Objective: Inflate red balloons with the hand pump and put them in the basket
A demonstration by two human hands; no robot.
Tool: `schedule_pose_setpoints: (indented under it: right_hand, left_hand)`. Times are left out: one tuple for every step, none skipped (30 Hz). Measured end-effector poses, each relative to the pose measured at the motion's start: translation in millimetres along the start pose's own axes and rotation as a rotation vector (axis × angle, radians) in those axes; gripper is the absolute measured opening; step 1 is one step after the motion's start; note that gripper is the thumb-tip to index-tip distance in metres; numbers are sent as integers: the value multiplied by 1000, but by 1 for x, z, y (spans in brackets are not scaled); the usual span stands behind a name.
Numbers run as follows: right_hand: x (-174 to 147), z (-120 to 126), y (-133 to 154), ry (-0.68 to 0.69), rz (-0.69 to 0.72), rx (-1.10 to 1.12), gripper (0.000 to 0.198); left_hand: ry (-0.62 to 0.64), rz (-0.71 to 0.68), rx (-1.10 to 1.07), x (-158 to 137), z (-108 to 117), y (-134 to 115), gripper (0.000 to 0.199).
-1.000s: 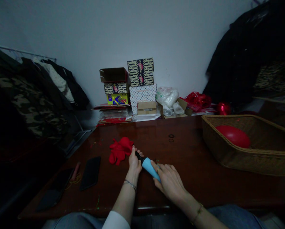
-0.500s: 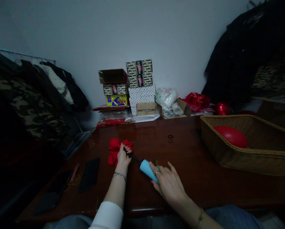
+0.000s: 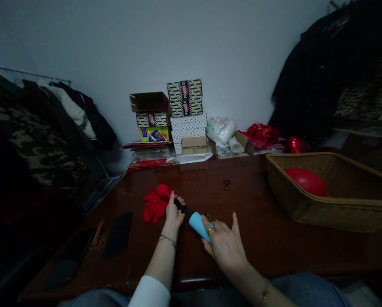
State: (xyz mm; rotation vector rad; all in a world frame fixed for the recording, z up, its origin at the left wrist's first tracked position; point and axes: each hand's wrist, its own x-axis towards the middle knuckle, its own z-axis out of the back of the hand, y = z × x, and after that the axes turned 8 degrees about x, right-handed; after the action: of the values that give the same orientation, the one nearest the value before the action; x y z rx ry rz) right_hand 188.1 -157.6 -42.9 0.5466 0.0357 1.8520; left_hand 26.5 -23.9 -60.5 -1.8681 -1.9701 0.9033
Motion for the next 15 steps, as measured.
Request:
schedule_pose_setpoints:
  right_hand:
    - [1,0,-1,-6,0,0,51]
    - [1,0,-2,-12,2,3,51]
    - [1,0,-2,-17,6,9,51]
    - [1,0,-3,-21,11,16,51]
    - [1,-1,-3,-24,16,23,50]
    - [0,-1,-3,-26,21,31,50]
    - [0,-2,-3,-28,25,39,49]
    - [0,-2,-2,-33,28,46,49]
    - [0,-3,-2,-37,29,51,49]
    - [1,-4,-1,-40,30,55,49]
    - [1,-5,-1,-43,27,58,49]
    - [1,-6,-1,-45,24,61,49]
    - [1,-7,-2,-45,19,63,50]
    - [1,-7,-2,-43,14,66,50]
    - [2,-7,-3,-41,9,69,50]
  left_hand:
    - [10,11,24,-2,1,4,20]
    - [20,29,37,-4,2,6,19]
    - [29,51,37,-4,5,7,17]
    - [32,72,25,-5,7,6,15]
    - [33,88,6,-4,10,5,13]
    - [30,94,-16,-4,12,2,12]
    - [26,92,-34,-3,14,0,12]
    - [20,85,-46,-2,15,-3,13]
    - [16,73,-58,-2,15,-5,14]
    - [17,65,-69,-2,15,-6,16]
    - [26,61,-79,-3,14,-5,17]
    - [44,61,-87,-5,13,-4,18]
    - [70,66,-96,-7,11,-2,19]
    - [103,72,-104,-9,9,1,20]
    - [134,78,-111,-11,7,5,21]
